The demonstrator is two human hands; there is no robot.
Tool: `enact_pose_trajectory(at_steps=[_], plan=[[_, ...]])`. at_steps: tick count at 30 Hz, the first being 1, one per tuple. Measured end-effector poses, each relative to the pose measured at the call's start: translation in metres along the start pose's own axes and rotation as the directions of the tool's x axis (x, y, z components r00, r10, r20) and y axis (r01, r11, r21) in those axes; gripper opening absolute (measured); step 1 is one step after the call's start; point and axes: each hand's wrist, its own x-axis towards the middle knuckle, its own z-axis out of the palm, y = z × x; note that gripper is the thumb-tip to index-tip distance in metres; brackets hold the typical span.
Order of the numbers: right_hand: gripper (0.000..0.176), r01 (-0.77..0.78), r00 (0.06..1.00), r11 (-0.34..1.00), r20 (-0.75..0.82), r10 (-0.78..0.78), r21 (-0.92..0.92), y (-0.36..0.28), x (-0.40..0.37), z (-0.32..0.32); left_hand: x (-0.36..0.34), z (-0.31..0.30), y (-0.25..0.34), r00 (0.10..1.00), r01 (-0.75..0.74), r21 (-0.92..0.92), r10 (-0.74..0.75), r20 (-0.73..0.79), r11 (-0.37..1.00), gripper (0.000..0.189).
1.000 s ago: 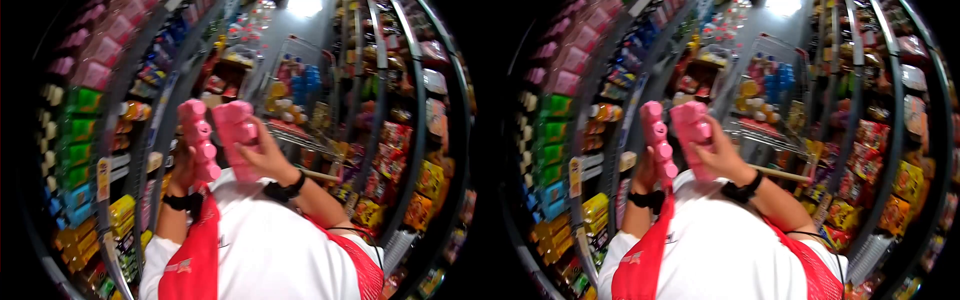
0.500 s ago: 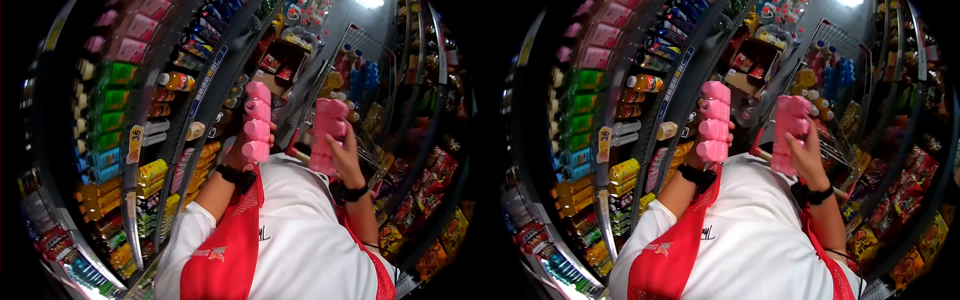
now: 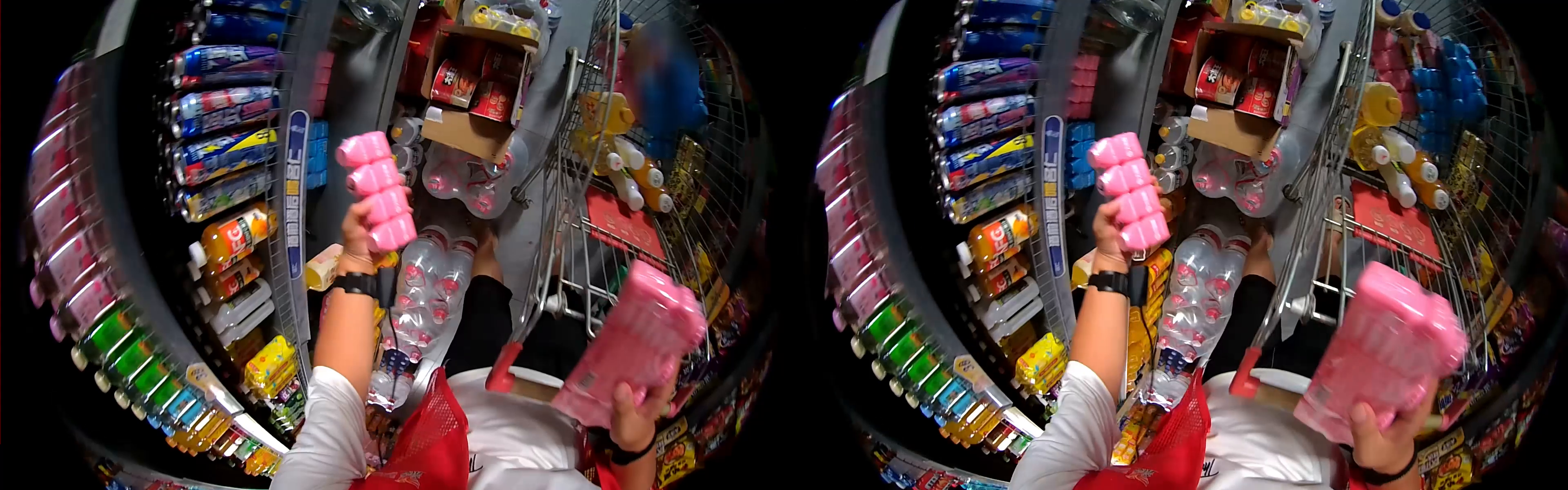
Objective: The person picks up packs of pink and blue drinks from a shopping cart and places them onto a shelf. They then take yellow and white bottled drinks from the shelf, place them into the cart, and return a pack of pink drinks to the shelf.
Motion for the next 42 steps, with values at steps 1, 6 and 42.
enact_pose_trajectory(at_steps=[1, 6, 42], plan=[[0.105, -0.031, 0.998, 1.0, -0.049, 0.031, -0.003, 0.003, 0.0, -0.003, 0.009, -0.008, 0.009, 0.995, -0.013, 0.066, 0.019, -0.098, 0.998, 0.081], [0.103, -0.149, 0.941, 0.985, -0.318, 0.113, -0.092, 0.053, -0.029, -0.05, 0.08, -0.085, 0.036, 0.981, 0.028, 0.186, 0.009, -0.196, 0.982, 0.063], [0.084, -0.267, 0.961, 0.946, 0.026, 0.277, -0.184, -0.026, 0.042, 0.019, 0.1, 0.088, 0.013, 0.885, -0.414, 0.502, 0.464, 0.029, 0.759, 0.025]])
